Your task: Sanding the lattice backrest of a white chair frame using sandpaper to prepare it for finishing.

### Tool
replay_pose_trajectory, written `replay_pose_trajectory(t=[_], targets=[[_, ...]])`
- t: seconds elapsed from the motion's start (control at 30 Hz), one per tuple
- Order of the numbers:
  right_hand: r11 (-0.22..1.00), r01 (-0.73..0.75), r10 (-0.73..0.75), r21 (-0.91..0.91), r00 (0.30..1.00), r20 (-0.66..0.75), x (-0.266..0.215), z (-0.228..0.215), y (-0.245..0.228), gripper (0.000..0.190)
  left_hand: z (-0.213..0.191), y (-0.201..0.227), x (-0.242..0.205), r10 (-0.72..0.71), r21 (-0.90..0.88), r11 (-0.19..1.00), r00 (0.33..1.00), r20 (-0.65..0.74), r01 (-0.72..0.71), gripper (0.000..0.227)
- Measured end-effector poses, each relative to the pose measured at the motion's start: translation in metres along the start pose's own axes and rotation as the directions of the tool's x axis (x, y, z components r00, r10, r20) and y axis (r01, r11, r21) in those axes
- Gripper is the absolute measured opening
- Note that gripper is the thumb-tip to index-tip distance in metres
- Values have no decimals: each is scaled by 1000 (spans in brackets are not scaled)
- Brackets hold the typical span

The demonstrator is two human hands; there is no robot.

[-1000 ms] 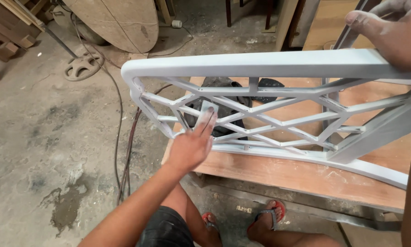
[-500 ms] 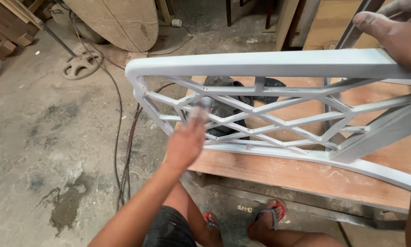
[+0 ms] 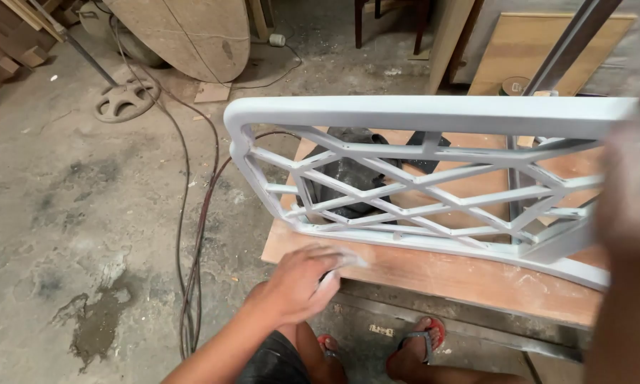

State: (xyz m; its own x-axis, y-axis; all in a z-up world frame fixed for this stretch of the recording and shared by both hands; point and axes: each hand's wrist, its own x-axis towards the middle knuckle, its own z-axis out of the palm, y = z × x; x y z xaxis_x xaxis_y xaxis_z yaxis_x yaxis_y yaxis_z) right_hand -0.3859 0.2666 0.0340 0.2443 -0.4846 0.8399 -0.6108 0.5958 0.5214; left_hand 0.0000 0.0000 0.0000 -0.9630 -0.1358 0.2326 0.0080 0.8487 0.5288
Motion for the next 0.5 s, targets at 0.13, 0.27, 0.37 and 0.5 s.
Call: replay_pose_trajectory(t=[0.13,0.27,0.37,0.5], targets=[[244,-925,85,291,319,944,100,-134,-164,64,-14,11,-21,-234,-470,851,970,59,234,32],[-157,-912,-433,379,408,804,78,-132,-233,83,-7,2,-26,-223,-860,391,941,256,327,23],[-529,-790,-322,311,526,788,49,-120,-261,62,-53,11,-12,-379,-417,791,894,238,447,21],[-347,-812,40,470,488,872,49,-99,-260,45,-167,35,14,-75,152,978,924,-374,141,28]])
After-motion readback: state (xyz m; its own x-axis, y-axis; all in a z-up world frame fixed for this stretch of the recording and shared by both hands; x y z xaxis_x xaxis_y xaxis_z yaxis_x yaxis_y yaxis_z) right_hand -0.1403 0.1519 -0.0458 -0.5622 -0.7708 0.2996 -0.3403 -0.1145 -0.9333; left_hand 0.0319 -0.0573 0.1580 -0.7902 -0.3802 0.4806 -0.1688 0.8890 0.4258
